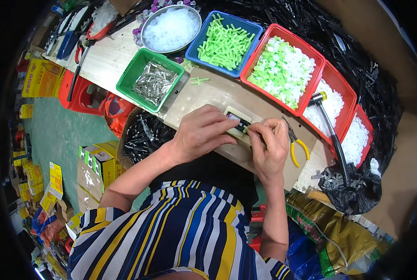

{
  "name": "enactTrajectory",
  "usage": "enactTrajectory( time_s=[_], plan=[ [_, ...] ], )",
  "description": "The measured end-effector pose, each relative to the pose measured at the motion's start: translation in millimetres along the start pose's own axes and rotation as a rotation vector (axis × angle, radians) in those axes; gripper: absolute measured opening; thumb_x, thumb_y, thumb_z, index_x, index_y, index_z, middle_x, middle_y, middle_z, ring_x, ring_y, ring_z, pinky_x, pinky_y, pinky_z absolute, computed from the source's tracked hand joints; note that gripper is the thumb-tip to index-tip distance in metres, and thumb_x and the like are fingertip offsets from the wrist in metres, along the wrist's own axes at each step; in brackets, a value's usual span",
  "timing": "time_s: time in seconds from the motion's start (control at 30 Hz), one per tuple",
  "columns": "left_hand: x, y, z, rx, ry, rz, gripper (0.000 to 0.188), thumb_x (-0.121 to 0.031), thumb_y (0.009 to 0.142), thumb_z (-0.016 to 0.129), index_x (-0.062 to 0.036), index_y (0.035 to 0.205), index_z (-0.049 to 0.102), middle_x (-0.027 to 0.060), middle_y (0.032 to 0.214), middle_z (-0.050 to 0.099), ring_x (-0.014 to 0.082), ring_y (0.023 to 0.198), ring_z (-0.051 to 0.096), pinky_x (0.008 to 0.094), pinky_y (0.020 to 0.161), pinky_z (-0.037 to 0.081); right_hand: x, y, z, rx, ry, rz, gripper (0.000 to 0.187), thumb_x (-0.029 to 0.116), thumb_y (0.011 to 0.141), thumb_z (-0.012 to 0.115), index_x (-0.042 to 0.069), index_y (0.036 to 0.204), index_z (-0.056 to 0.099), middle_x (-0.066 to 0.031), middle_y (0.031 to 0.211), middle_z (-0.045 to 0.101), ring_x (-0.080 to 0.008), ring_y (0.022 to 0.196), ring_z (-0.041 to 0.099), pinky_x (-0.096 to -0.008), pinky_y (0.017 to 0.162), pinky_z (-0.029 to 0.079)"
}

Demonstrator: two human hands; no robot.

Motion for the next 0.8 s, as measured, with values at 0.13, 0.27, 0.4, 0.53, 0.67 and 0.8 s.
enactTrajectory(
  time_s=[0.13, 0.27, 0.4, 0.53, 0.67, 0.8],
  plan=[
    [-2.7, -8.5, 11.1, -0.010, 0.093, 0.133, 0.044, -0.018, 0.069, 0.081, -0.0073, 0.109, 0.067, 0.0068, 0.101, 0.063, 0.0292, 0.093, 0.060, 0.0387, 0.075, 0.050, -5.3, -0.3, 3.4, 0.027, 0.011, 0.018, 0.012, -0.002, 0.076, 0.072, -0.001, 0.086, 0.066, -0.0106, 0.082, 0.053, -0.0249, 0.077, 0.054, -0.0346, 0.068, 0.044],
    [-0.3, -14.1, 18.5, 0.011, 0.174, 0.176, 0.043, -0.021, 0.070, 0.079, -0.0086, 0.109, 0.067, 0.0055, 0.106, 0.061, 0.0271, 0.099, 0.058, 0.0393, 0.078, 0.049, -6.5, 1.3, 4.4, 0.048, 0.024, 0.038, 0.012, -0.002, 0.076, 0.072, 0.000, 0.087, 0.066, -0.0105, 0.082, 0.054, -0.0247, 0.076, 0.055, -0.0346, 0.067, 0.044],
    [1.5, -15.6, 21.6, 0.041, 0.262, 0.199, 0.043, -0.024, 0.071, 0.078, -0.0098, 0.110, 0.066, 0.0043, 0.111, 0.059, 0.0259, 0.103, 0.056, 0.0391, 0.080, 0.048, -5.1, 5.6, 3.9, 0.077, 0.025, 0.023, 0.012, -0.002, 0.076, 0.072, -0.001, 0.087, 0.066, -0.0106, 0.082, 0.054, -0.0248, 0.076, 0.056, -0.0344, 0.067, 0.045],
    [-1.5, -13.3, 22.8, 0.043, 0.276, 0.194, 0.042, -0.025, 0.072, 0.077, -0.0100, 0.110, 0.066, 0.0044, 0.110, 0.058, 0.0257, 0.103, 0.055, 0.0395, 0.081, 0.047, -6.3, 8.1, 3.6, 0.134, 0.055, 0.075, 0.011, -0.003, 0.078, 0.070, -0.003, 0.088, 0.065, -0.0095, 0.085, 0.054, -0.0211, 0.080, 0.055, -0.0312, 0.071, 0.045],
    [-0.8, -10.3, 24.6, 0.066, 0.277, 0.206, 0.042, -0.024, 0.072, 0.078, -0.0090, 0.109, 0.065, 0.0052, 0.110, 0.058, 0.0257, 0.103, 0.055, 0.0394, 0.080, 0.046, -10.3, 8.3, 4.6, 0.159, 0.066, 0.089, 0.012, -0.004, 0.078, 0.069, -0.004, 0.089, 0.064, -0.0095, 0.085, 0.054, -0.0213, 0.080, 0.055, -0.0313, 0.071, 0.045],
    [-1.6, -8.5, 24.4, 0.075, 0.258, 0.214, 0.042, -0.022, 0.071, 0.078, -0.0063, 0.107, 0.065, 0.0068, 0.109, 0.057, 0.0261, 0.102, 0.055, 0.0397, 0.079, 0.046, -10.5, 8.6, 4.6, 0.172, 0.050, 0.063, 0.012, -0.005, 0.078, 0.069, -0.004, 0.088, 0.064, -0.0097, 0.084, 0.054, -0.0218, 0.079, 0.055, -0.0315, 0.070, 0.045]
  ],
)
Point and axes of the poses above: each hand's wrist, its own y-axis towards the middle knuckle, its own z-axis out of the palm, x = y × z, the point moved 4 cm from there along y, towards the middle knuckle
